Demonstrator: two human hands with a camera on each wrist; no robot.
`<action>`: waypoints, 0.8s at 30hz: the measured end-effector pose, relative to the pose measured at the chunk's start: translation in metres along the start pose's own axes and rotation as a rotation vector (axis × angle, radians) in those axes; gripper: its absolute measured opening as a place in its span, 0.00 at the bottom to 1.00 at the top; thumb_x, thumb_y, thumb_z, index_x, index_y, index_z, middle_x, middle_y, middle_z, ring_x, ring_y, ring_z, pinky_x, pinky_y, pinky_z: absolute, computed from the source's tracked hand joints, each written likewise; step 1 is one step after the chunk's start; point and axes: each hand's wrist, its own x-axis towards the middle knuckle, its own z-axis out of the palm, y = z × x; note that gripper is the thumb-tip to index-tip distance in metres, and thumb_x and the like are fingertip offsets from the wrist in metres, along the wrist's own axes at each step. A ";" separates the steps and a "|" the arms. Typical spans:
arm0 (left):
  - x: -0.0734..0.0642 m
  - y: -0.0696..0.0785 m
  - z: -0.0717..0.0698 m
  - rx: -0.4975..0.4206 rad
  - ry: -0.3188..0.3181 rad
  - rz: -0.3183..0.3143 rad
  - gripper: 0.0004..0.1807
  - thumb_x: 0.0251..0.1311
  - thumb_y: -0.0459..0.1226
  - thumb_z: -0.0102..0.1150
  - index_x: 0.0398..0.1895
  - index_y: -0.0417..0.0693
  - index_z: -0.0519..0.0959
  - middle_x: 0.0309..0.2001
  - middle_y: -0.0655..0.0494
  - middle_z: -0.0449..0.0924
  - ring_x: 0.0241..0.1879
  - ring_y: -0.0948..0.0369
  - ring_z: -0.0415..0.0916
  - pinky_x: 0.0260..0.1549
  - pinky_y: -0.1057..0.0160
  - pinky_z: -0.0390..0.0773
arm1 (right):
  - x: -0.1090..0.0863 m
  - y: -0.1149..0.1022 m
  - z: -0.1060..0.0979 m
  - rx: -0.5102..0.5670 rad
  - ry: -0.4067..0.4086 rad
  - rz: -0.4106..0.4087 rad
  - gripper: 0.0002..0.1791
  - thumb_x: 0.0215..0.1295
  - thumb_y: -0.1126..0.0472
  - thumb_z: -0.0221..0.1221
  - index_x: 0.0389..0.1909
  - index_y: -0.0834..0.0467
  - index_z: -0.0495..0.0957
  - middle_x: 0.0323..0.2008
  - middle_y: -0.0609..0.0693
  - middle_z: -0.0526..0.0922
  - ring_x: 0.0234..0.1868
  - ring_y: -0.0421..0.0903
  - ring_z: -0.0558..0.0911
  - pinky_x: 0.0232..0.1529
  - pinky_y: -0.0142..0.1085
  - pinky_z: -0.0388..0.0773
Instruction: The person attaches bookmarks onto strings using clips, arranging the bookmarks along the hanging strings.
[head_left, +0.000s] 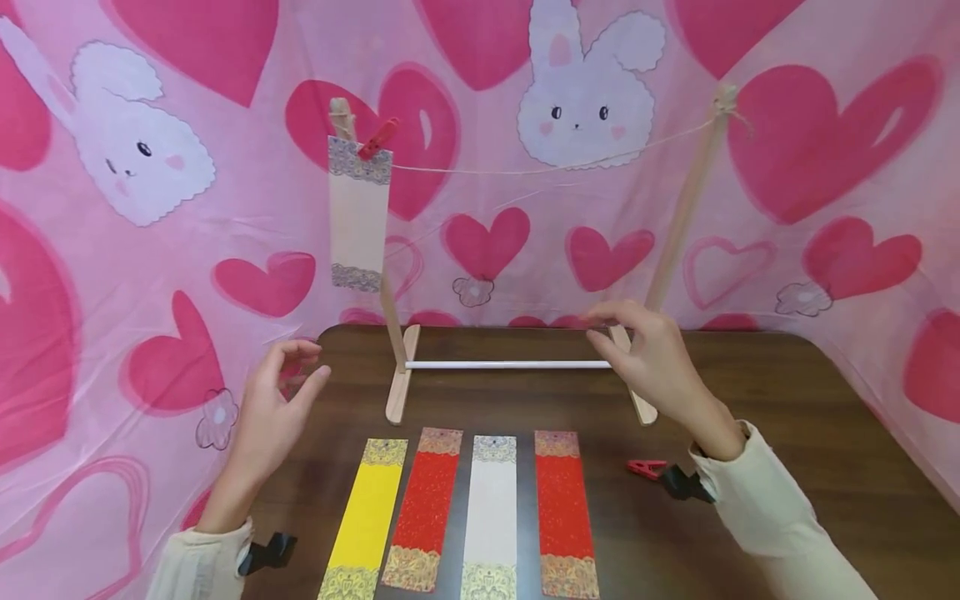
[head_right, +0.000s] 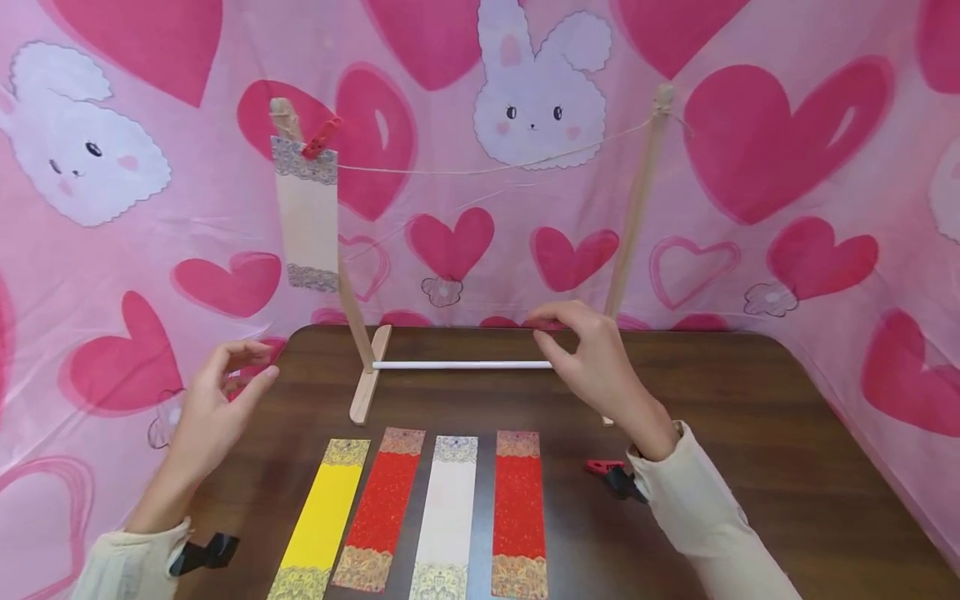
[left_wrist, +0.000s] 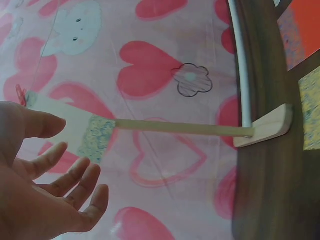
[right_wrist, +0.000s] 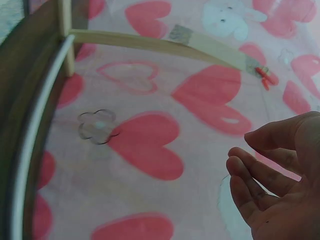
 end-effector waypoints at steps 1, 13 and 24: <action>-0.004 -0.002 0.001 -0.008 -0.003 -0.012 0.19 0.63 0.30 0.63 0.56 0.38 0.73 0.52 0.51 0.76 0.50 0.70 0.72 0.48 0.80 0.71 | -0.006 0.002 -0.001 -0.009 -0.004 0.007 0.15 0.57 0.72 0.68 0.43 0.54 0.85 0.42 0.44 0.86 0.43 0.43 0.81 0.44 0.25 0.73; -0.045 -0.027 0.016 0.097 -0.137 -0.128 0.20 0.63 0.35 0.65 0.56 0.42 0.72 0.51 0.48 0.78 0.51 0.50 0.77 0.49 0.70 0.78 | -0.087 0.029 -0.001 -0.106 -0.037 0.215 0.15 0.56 0.71 0.69 0.43 0.52 0.85 0.40 0.44 0.86 0.40 0.40 0.79 0.40 0.24 0.72; -0.081 -0.056 0.036 0.238 -0.497 -0.393 0.27 0.65 0.43 0.63 0.59 0.34 0.71 0.54 0.35 0.75 0.52 0.42 0.74 0.51 0.40 0.75 | -0.159 0.069 -0.001 -0.027 -0.135 0.633 0.17 0.62 0.63 0.68 0.52 0.58 0.81 0.49 0.58 0.84 0.42 0.45 0.84 0.37 0.30 0.78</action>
